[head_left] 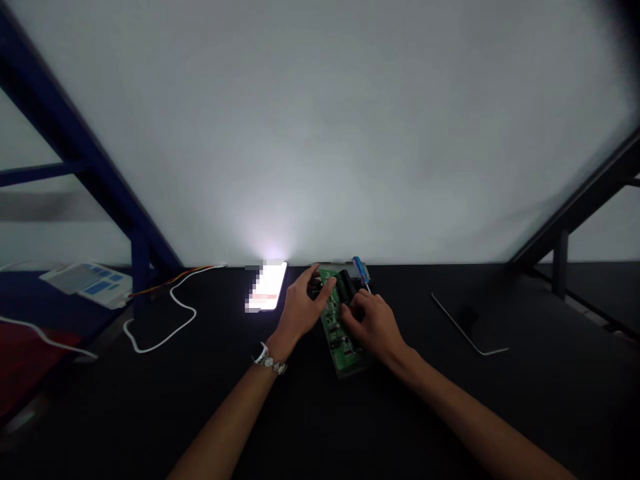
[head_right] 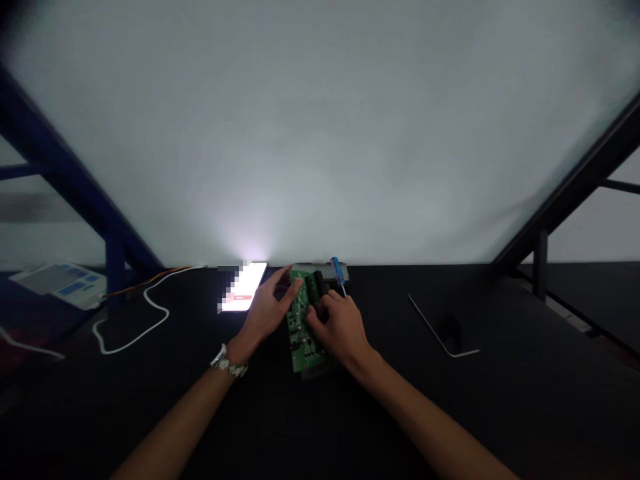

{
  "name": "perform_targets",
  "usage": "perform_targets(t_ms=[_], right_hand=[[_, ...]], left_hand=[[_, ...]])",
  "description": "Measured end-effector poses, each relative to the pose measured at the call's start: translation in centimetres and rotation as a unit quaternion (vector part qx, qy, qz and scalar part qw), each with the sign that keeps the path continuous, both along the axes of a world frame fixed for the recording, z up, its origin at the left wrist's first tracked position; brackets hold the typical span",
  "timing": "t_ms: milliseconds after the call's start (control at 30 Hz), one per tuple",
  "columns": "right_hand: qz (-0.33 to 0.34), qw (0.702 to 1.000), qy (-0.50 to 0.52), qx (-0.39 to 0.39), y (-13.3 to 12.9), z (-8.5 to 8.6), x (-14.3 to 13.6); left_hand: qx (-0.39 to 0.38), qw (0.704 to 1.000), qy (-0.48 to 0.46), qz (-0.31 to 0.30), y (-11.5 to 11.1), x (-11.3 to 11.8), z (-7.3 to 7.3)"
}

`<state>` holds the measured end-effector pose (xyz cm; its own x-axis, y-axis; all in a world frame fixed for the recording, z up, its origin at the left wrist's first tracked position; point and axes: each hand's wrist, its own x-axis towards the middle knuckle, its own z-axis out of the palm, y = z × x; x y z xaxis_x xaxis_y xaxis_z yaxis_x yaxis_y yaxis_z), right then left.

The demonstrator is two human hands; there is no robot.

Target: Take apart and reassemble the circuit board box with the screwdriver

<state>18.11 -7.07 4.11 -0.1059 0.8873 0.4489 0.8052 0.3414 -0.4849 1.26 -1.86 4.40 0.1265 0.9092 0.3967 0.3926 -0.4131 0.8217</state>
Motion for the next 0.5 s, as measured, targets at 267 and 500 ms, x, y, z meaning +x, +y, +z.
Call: perform_targets(t_ms=[267, 500], right_hand=[[0.077, 0.972, 0.214, -0.051, -0.3, -0.3, 0.4], [0.134, 0.962, 0.235, -0.027, -0.1, -0.1, 1.1]], left_hand=[[-0.082, 0.961, -0.058, -0.259, -2.4, 0.3, 2.7], [-0.132, 0.937, -0.057, -0.317, -1.3, -0.5, 0.9]])
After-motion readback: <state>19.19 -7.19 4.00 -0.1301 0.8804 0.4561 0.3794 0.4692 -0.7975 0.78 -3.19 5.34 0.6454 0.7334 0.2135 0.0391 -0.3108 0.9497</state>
